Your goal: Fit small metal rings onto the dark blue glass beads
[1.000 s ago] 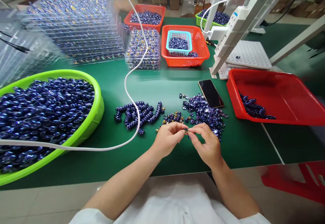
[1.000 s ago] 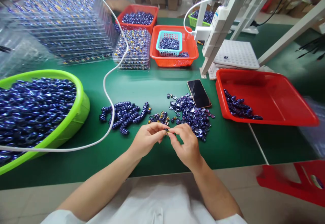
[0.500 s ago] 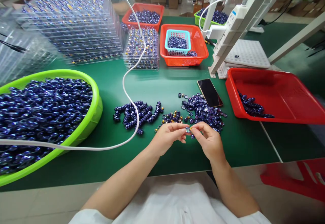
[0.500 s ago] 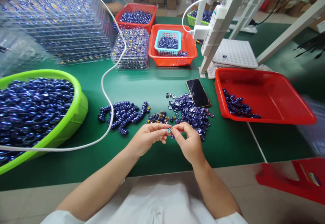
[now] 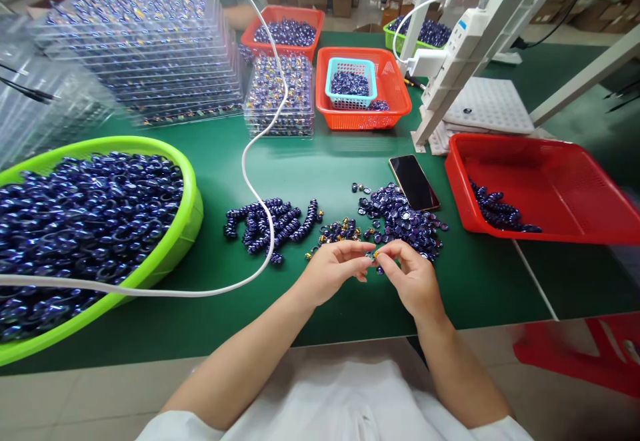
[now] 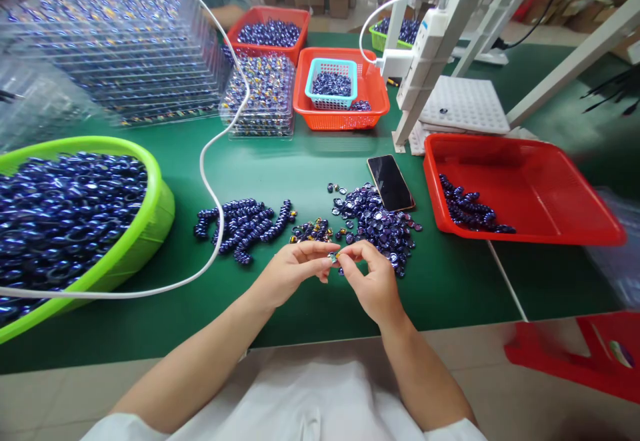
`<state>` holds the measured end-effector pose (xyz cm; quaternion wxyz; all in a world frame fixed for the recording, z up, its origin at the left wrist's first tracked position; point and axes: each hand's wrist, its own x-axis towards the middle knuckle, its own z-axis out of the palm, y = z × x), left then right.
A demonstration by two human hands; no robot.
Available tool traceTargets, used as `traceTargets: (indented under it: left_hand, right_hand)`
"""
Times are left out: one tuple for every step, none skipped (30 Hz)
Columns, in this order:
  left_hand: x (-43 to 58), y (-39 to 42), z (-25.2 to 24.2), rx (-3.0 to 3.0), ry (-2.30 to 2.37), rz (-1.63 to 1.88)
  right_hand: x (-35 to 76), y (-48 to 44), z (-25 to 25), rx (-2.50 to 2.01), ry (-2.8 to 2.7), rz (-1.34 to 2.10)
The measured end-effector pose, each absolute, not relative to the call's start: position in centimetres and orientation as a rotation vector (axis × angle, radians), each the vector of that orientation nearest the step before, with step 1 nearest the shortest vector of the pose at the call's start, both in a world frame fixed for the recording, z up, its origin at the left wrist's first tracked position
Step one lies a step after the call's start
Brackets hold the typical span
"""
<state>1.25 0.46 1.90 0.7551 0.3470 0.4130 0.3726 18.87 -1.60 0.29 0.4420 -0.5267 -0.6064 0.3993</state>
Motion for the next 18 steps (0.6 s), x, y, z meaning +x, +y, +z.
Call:
traceTargets:
  left_hand:
    - [1.29, 0.46, 1.89, 0.766, 0.893, 0.812]
    - [1.33, 0.45, 1.89, 0.773, 0.888, 0.815]
    - [1.36, 0.45, 1.90, 0.779, 0.887, 0.820]
    - [1.37, 0.45, 1.92, 0.786, 0.888, 0.828]
    - [1.35, 0.45, 1.94, 0.792, 0.889, 0.834]
    - [1.32, 0.45, 1.96, 0.796, 0.888, 0.840]
    - [1.27, 0.47, 1.99, 0.798, 0.887, 0.845]
    - [1.21, 0.48, 2.03, 0.798, 0.886, 0.850]
    - [1.15, 0.50, 2.06, 0.796, 0.887, 0.853]
    - [1.10, 0.52, 2.11, 0.793, 0.891, 0.858]
    - [1.07, 0.54, 2.15, 0.791, 0.895, 0.861]
    - [1.05, 0.55, 2.20, 0.788, 0.898, 0.864]
    - [1.05, 0.56, 2.25, 0.785, 0.899, 0.866]
    - [1.07, 0.57, 2.30, 0.782, 0.897, 0.867]
    - [1.10, 0.56, 2.35, 0.778, 0.894, 0.868]
    - [1.13, 0.55, 2.39, 0.774, 0.891, 0.870]
    - [1.17, 0.54, 2.44, 0.771, 0.888, 0.871]
    - [1.20, 0.51, 2.48, 0.769, 0.886, 0.873]
  right_hand:
    - [18.89, -1.61, 0.27, -1.312, -1.507, 0.989]
    - [18.91, -1.64, 0.28, -1.316, -1.506, 0.982]
    - [18.93, -1.66, 0.30, -1.312, -1.511, 0.971]
    - [18.94, -1.69, 0.35, -1.295, -1.526, 0.954]
    - [18.94, -1.72, 0.42, -1.265, -1.552, 0.930]
    - [18.94, -1.75, 0.50, -1.224, -1.589, 0.897]
    - [18.93, -1.79, 0.58, -1.180, -1.629, 0.854]
    - [18.91, -1.83, 0.65, -1.142, -1.666, 0.808]
    - [18.89, -1.88, 0.70, -1.115, -1.693, 0.760]
    - [18.87, -1.93, 0.72, -1.101, -1.710, 0.714]
    - [18.86, -1.98, 0.73, -1.096, -1.723, 0.674]
    - [18.85, -2.03, 0.72, -1.093, -1.734, 0.641]
    - [18.86, -2.08, 0.70, -1.091, -1.743, 0.615]
    - [18.87, -2.13, 0.68, -1.089, -1.753, 0.594]
    - [18.88, -2.16, 0.67, -1.085, -1.759, 0.576]
    - [18.90, -2.19, 0.67, -1.080, -1.764, 0.560]
    - [18.91, -2.21, 0.67, -1.074, -1.769, 0.545]
    - [18.92, -2.22, 0.68, -1.065, -1.775, 0.529]
